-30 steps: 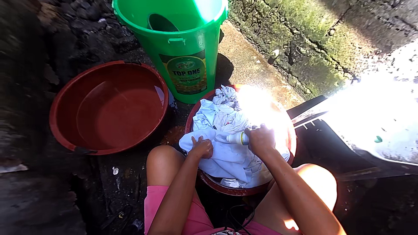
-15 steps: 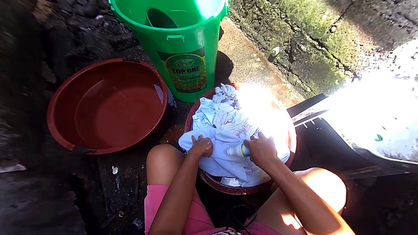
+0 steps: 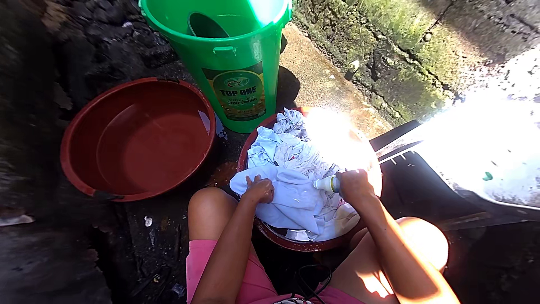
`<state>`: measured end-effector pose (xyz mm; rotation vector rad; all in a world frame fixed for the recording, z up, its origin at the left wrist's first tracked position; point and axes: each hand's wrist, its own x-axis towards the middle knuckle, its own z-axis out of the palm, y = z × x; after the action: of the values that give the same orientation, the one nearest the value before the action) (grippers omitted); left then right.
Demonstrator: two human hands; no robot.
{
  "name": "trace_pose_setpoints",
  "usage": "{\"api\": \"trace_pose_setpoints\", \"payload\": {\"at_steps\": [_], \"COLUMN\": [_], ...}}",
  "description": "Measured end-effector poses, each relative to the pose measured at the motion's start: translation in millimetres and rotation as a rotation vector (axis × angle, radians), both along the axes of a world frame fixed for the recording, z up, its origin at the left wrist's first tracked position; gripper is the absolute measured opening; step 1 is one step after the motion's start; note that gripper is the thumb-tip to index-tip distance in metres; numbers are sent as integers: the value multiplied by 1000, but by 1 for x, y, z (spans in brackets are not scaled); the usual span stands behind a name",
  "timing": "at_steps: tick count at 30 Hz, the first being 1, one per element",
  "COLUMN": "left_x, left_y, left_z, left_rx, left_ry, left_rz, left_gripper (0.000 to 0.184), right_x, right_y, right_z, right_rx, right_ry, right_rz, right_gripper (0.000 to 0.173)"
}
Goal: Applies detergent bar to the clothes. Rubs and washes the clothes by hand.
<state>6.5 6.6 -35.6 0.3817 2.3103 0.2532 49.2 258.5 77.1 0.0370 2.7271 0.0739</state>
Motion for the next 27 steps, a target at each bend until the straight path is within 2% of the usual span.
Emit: {"api": "trace_pose_setpoints", "payload": {"at_steps": [13, 16, 19, 21, 24, 26, 27], "left_x": [0, -1, -2, 0, -2, -9, -9], "left_y": [0, 0, -1, -4, -4, -3, -3], "left_z": [2, 2, 6, 13, 21, 26, 27], "left_rx": [0, -4, 48, 232, 579, 675, 655], "left_ry": [-8, -13, 3, 145, 583, 762, 790], "left_rz": [10, 9, 34, 140, 423, 631, 722], "left_gripper": [8, 8, 10, 9, 10, 14, 16], "right_x": [-4, -5, -10, -11, -10, -9, -9], "right_y": [7, 9, 18, 28, 37, 41, 41], "right_z": [-8, -8, -9, -13, -11, -6, -2], "right_rx": [11, -7, -100, -209, -351, -415, -429], "right_ry": [-28, -73, -147, -122, 10, 102, 124], "right_rz": [6, -10, -25, -42, -95, -114, -128], "right_gripper": [18, 24, 40, 46, 49, 52, 53]}}
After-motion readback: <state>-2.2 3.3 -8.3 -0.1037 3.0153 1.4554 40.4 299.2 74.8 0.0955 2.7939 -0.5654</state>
